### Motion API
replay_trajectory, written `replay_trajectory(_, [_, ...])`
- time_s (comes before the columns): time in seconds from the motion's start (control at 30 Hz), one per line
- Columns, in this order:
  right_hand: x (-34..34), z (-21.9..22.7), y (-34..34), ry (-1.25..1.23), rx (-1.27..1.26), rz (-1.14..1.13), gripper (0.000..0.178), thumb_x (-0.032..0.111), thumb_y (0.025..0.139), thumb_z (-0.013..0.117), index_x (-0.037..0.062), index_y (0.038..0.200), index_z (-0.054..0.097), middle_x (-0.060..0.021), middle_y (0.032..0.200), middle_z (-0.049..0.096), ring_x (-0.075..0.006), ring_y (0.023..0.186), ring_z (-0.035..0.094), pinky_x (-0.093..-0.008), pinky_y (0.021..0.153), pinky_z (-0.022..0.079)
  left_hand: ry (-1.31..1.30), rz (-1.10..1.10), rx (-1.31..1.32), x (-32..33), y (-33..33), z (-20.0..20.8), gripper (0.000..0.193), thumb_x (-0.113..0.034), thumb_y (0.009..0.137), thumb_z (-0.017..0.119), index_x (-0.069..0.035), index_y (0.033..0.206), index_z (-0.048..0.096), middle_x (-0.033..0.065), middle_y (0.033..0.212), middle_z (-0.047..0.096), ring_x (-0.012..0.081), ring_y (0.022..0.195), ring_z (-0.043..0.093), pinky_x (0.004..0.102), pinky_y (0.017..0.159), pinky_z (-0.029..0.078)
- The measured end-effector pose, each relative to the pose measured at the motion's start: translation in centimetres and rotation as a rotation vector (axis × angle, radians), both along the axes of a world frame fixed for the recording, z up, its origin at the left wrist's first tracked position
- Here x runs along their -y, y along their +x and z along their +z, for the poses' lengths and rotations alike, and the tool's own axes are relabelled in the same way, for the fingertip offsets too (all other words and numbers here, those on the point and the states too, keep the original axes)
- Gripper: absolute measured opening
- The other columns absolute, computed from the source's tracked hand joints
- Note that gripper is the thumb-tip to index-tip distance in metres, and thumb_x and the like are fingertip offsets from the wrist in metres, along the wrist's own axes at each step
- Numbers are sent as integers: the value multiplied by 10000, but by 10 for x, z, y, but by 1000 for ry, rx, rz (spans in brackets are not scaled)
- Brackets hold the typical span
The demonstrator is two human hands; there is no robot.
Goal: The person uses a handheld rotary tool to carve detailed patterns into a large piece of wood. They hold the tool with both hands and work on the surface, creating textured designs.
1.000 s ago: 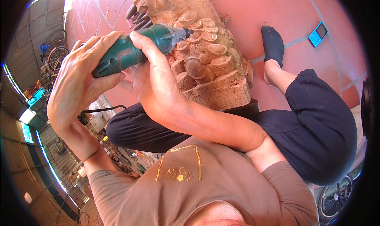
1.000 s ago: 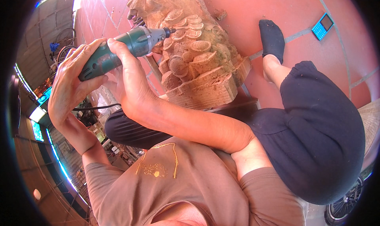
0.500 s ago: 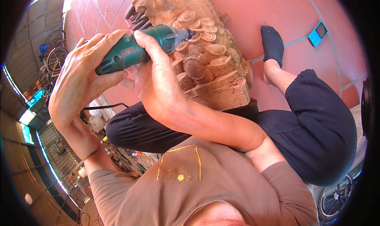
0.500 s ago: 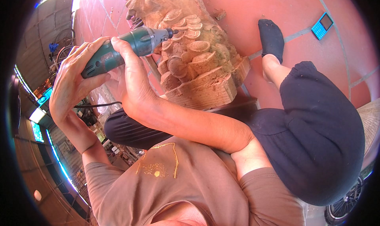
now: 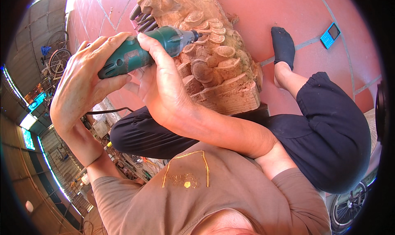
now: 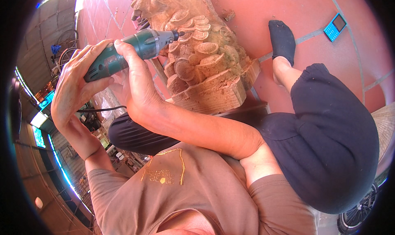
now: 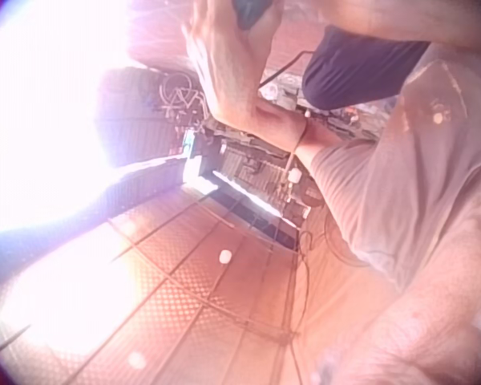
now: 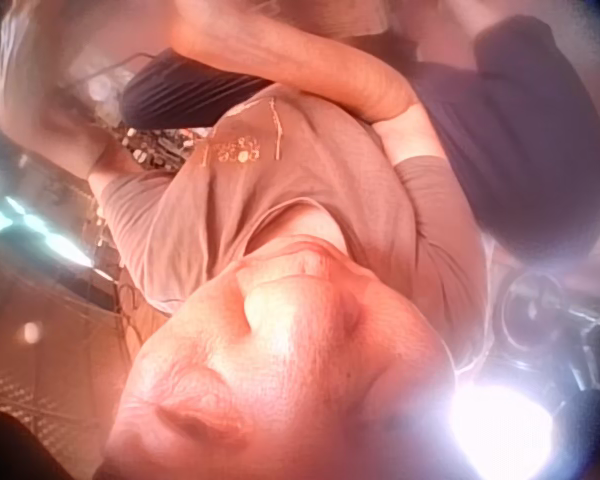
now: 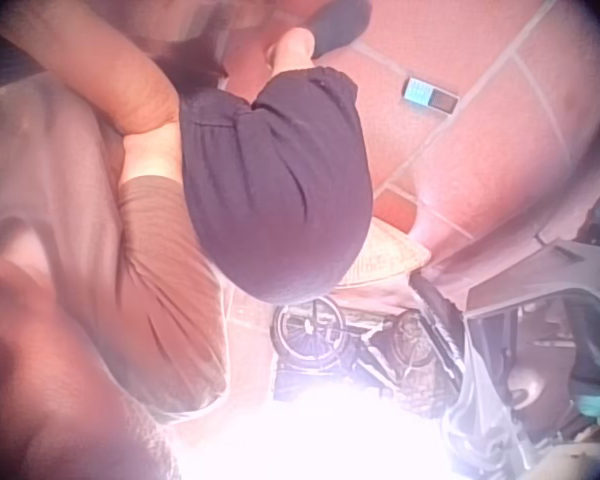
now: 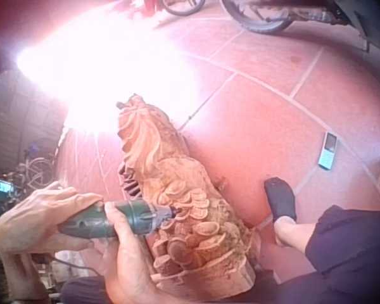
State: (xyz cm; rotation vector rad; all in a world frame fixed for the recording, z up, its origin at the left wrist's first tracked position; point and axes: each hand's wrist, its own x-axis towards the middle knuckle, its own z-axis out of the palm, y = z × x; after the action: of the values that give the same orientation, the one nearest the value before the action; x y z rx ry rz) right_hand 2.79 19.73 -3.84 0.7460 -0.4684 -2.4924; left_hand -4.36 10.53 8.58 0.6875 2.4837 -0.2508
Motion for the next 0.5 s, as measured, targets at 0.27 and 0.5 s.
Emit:
replay_trajectory(0.27, [8,-3,3,-6,-63,-21,228,390,965,675,222,1105,611,65,1017,648,-94,935,575,-403,937,479,25,2,-17,5,4,2,781,-146,594,842,-25,1331,611,137,1111,687,330,972,605,412,906,473])
replay_trajectory(0.5, [11,-4,3,16,-103,-13,230,388,975,667,213,1110,605,60,1037,644,-93,986,582,-408,949,483,61,-6,-69,9,9,4,782,-160,602,842,-23,1335,608,147,1123,685,336,1006,611,411,931,476])
